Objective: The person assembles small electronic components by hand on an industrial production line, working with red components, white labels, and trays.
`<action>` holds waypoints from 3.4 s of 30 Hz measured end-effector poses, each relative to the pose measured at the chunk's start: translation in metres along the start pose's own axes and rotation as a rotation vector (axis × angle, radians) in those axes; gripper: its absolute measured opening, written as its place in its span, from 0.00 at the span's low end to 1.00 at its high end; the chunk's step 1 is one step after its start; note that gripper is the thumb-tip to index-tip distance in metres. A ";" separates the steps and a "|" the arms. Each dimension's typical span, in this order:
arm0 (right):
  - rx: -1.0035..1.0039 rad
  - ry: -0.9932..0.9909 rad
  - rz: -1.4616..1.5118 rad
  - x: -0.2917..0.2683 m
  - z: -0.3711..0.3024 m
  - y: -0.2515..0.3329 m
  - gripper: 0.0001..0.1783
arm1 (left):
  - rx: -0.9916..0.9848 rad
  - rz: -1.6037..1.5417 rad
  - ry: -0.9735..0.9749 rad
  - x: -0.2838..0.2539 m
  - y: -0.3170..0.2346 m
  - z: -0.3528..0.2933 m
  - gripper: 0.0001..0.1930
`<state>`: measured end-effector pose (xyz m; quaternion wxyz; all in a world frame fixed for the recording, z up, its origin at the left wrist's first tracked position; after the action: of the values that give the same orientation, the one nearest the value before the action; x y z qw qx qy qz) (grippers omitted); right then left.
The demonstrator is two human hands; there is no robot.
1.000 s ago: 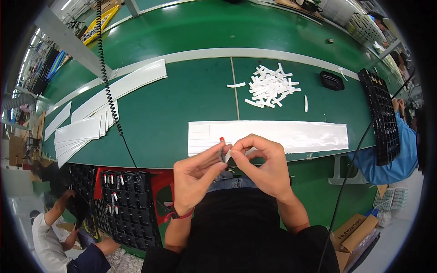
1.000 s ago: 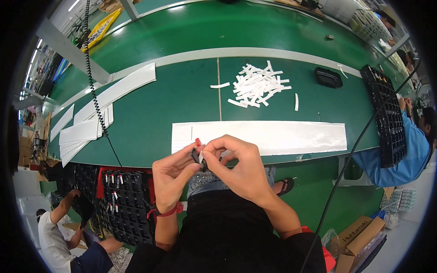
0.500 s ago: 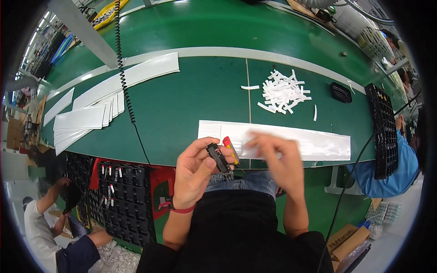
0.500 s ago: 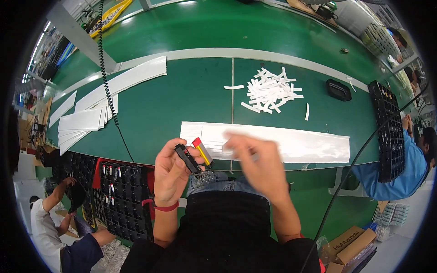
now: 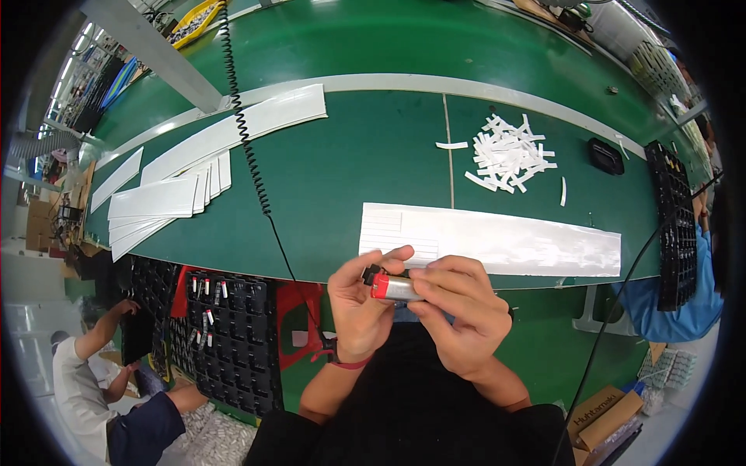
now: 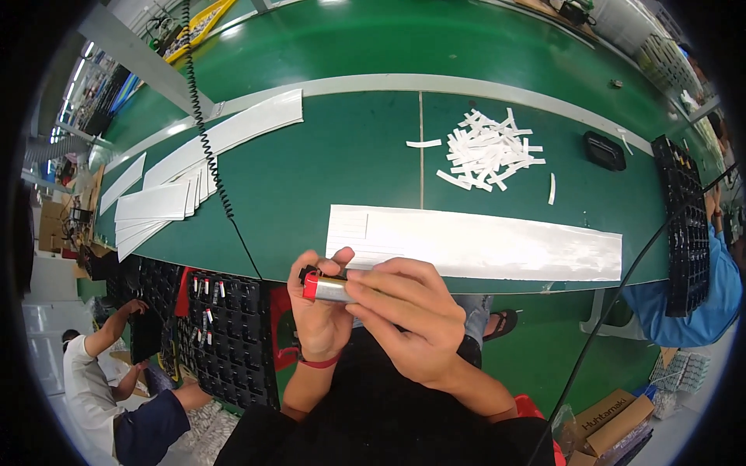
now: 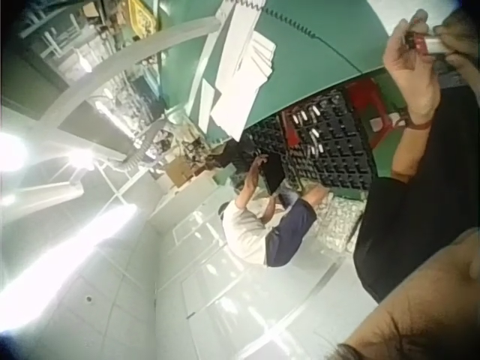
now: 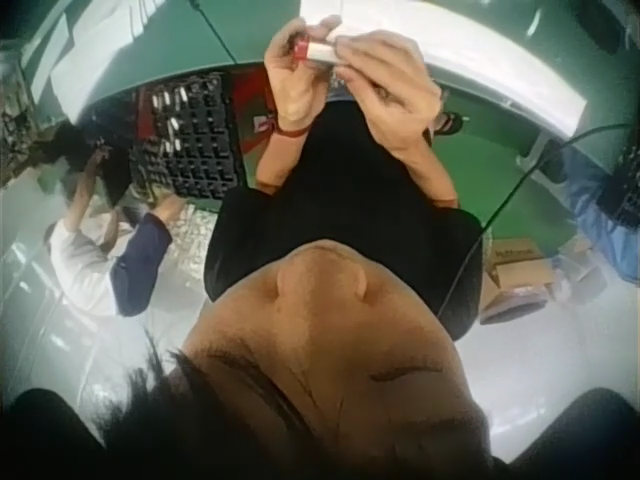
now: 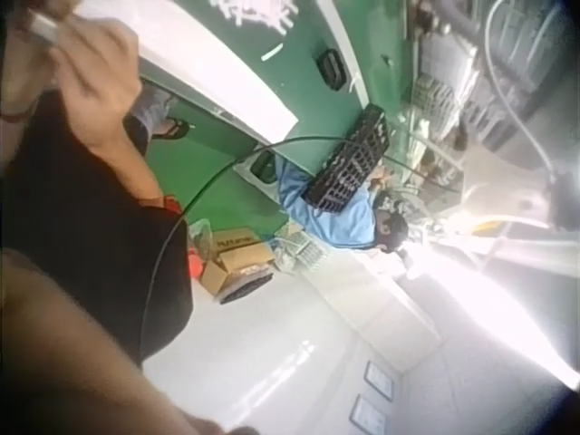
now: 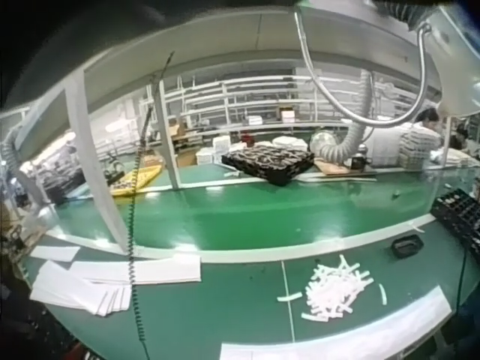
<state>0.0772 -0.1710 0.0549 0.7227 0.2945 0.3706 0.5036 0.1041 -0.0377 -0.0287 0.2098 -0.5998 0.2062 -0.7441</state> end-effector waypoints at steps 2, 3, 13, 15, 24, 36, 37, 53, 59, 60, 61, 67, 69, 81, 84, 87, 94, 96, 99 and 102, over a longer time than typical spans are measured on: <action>-0.026 -0.007 -0.009 0.001 -0.002 0.004 0.20 | 0.029 0.017 0.030 0.003 -0.003 -0.001 0.25; -0.055 -0.013 -0.028 0.001 -0.003 0.008 0.21 | 0.059 0.025 0.065 0.006 -0.006 -0.002 0.25; -0.077 0.052 -0.113 0.002 -0.003 0.014 0.19 | 0.135 0.069 0.065 -0.005 -0.009 -0.005 0.24; -0.135 0.042 -0.187 0.002 -0.004 0.017 0.20 | 0.136 0.093 0.106 -0.003 -0.008 -0.002 0.24; -0.206 -0.095 -0.392 0.007 -0.015 0.003 0.23 | 0.092 0.275 -0.064 -0.007 -0.001 0.003 0.23; 0.644 0.769 0.125 0.017 -0.004 -0.065 0.14 | -0.167 0.785 -0.057 -0.006 -0.051 -0.012 0.22; 0.639 0.722 0.191 0.014 0.008 -0.078 0.16 | -0.143 0.853 -0.140 -0.017 -0.066 -0.017 0.22; 0.058 0.479 -0.567 0.043 0.013 -0.042 0.20 | -0.072 2.035 -0.989 -0.286 -0.263 -0.192 0.11; 0.021 0.496 -0.591 0.045 0.015 -0.035 0.19 | -0.142 1.832 -1.162 -0.347 -0.280 -0.238 0.10; 0.026 0.490 -0.592 0.045 0.015 -0.035 0.19 | -0.095 1.897 -1.104 -0.347 -0.276 -0.235 0.10; 0.031 0.474 -0.601 0.045 0.015 -0.037 0.19 | -0.045 1.918 -1.094 -0.345 -0.271 -0.226 0.09; 0.031 0.461 -0.608 0.046 0.013 -0.039 0.19 | -0.019 2.214 -1.212 -0.346 -0.295 -0.190 0.09; 0.024 0.455 -0.601 0.045 0.013 -0.039 0.19 | -0.193 2.357 -1.187 -0.369 -0.302 -0.182 0.11; 0.020 0.438 -0.559 0.042 0.014 -0.042 0.20 | -0.561 2.836 -0.999 -0.427 -0.292 -0.147 0.06; 0.014 0.418 -0.556 0.040 0.014 -0.041 0.20 | -0.483 2.784 -1.024 -0.421 -0.290 -0.152 0.05; 0.007 0.432 -0.537 0.042 0.015 -0.042 0.20 | -0.361 2.799 -0.964 -0.409 -0.291 -0.157 0.06; 0.036 0.444 -0.500 0.040 0.018 -0.039 0.20 | 0.235 2.055 -1.102 -0.330 -0.358 -0.189 0.11; 0.044 0.446 -0.495 0.041 0.016 -0.041 0.21 | 0.243 1.574 -1.038 -0.309 -0.354 -0.185 0.13; 0.121 0.379 -0.493 0.033 0.017 -0.048 0.20 | 0.252 1.222 -0.918 -0.225 -0.313 -0.141 0.13; 0.125 0.354 -0.478 0.029 0.017 -0.048 0.20 | 0.241 0.891 -0.750 -0.153 -0.262 -0.105 0.13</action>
<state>0.1224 -0.1597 0.0188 0.7252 0.1507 0.5800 0.3390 0.0132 0.2705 -0.0257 0.6269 -0.6493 0.2642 -0.3399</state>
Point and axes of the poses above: each hand's wrist, its own z-axis towards the middle knuckle, its own x-axis out of the palm, y = z × x, the point moved 9 cm from there along z, towards the middle knuckle
